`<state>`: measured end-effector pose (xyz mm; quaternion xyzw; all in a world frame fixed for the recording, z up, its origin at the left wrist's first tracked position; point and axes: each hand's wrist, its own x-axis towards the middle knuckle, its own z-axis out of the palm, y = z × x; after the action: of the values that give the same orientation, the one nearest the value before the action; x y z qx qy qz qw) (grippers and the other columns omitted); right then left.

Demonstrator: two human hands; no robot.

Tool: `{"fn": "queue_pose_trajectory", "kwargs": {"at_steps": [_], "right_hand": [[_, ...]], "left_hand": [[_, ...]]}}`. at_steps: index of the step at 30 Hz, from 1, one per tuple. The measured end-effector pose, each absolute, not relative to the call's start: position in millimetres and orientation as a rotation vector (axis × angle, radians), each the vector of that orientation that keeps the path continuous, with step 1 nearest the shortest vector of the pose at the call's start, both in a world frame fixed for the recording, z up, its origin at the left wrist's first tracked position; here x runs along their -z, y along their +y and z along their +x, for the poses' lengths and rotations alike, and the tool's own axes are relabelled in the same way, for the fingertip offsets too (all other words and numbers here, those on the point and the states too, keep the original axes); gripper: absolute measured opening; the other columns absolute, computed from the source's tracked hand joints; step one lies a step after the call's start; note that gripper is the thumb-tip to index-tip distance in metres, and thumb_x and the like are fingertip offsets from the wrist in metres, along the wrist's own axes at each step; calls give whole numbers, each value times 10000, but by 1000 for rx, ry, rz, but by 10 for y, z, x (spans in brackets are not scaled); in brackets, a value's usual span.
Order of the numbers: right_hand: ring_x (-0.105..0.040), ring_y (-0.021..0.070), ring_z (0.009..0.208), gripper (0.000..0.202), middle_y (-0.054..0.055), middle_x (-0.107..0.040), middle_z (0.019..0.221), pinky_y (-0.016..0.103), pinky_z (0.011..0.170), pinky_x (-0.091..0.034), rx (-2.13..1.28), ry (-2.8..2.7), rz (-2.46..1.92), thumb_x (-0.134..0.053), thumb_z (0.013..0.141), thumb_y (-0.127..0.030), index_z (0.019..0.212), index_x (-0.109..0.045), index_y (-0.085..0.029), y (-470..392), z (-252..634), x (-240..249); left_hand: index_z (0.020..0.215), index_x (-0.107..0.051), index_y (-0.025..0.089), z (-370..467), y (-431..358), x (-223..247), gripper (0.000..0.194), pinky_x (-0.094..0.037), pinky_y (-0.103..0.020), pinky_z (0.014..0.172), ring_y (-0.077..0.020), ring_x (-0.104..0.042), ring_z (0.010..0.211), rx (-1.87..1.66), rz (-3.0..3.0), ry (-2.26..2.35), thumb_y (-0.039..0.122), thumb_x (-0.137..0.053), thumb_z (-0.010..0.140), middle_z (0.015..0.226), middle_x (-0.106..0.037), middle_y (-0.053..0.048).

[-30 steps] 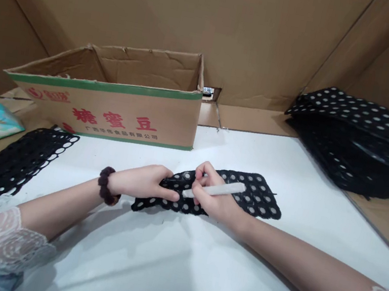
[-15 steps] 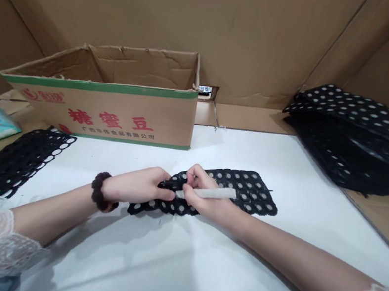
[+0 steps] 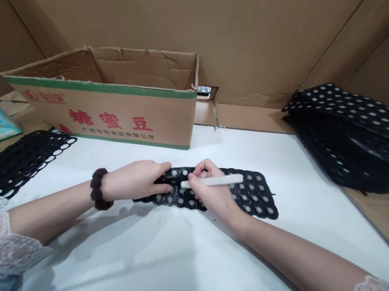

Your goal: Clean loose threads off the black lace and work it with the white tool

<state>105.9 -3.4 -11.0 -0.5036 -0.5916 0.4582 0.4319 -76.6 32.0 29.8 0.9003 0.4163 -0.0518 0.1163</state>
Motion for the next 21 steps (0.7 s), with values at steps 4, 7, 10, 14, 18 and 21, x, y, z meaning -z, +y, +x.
{"fn": "queue_pose_trajectory", "kwargs": {"at_steps": [4, 7, 10, 14, 18, 21], "right_hand": [[-395, 57, 382, 260, -65, -441, 436, 177, 394, -300, -1172, -1378, -1247, -581, 712, -387, 654, -436, -179, 6, 1087, 96], [-453, 68, 429, 258, -34, -513, 511, 197, 430, -374, -1216, -1368, -1232, -630, 668, -388, 677, -508, -161, 2, 1083, 61], [-495, 76, 491, 225, -17, -535, 606, 207, 476, -425, -1174, -1347, -1180, -611, 693, -360, 746, -543, -153, -2, 1073, 45], [-464, 71, 448, 195, -49, -467, 548, 200, 436, -419, -1186, -1321, -1173, -537, 760, -357, 739, -472, -174, -22, 1057, 66], [-446, 69, 422, 258, -40, -482, 524, 196, 419, -387, -1290, -1425, -1207, -477, 798, -407, 689, -416, -181, -53, 1042, 104], [-444, 72, 445, 293, -31, -483, 512, 196, 443, -360, -1211, -1508, -1217, -449, 812, -425, 659, -414, -178, -60, 1037, 132]], "left_hand": [[1099, -379, 131, -807, 316, -332, 548, -415, -327, 737, -237, -509, 919, -149, 2870, 1248, 522, -513, 738, 1007, -528, -113], [1048, -417, 149, -813, 278, -372, 595, -411, -330, 785, -233, -472, 968, -205, 2906, 1140, 584, -558, 668, 1069, -476, -107], [910, -474, 170, -797, 240, -352, 483, -424, -296, 689, -197, -507, 816, 55, 2870, 1053, 573, -571, 662, 907, -510, -48], [869, -476, 164, -772, 183, -301, 377, -418, -267, 626, -178, -526, 759, 191, 2868, 1062, 506, -546, 725, 867, -518, -37], [800, -471, 154, -764, 119, -317, 212, -410, -278, 584, -182, -538, 712, 293, 3009, 1042, 366, -481, 806, 824, -531, -43], [818, -479, 150, -755, 84, -314, 116, -408, -290, 555, -183, -539, 669, 308, 3119, 999, 262, -449, 809, 801, -538, -45]]}}
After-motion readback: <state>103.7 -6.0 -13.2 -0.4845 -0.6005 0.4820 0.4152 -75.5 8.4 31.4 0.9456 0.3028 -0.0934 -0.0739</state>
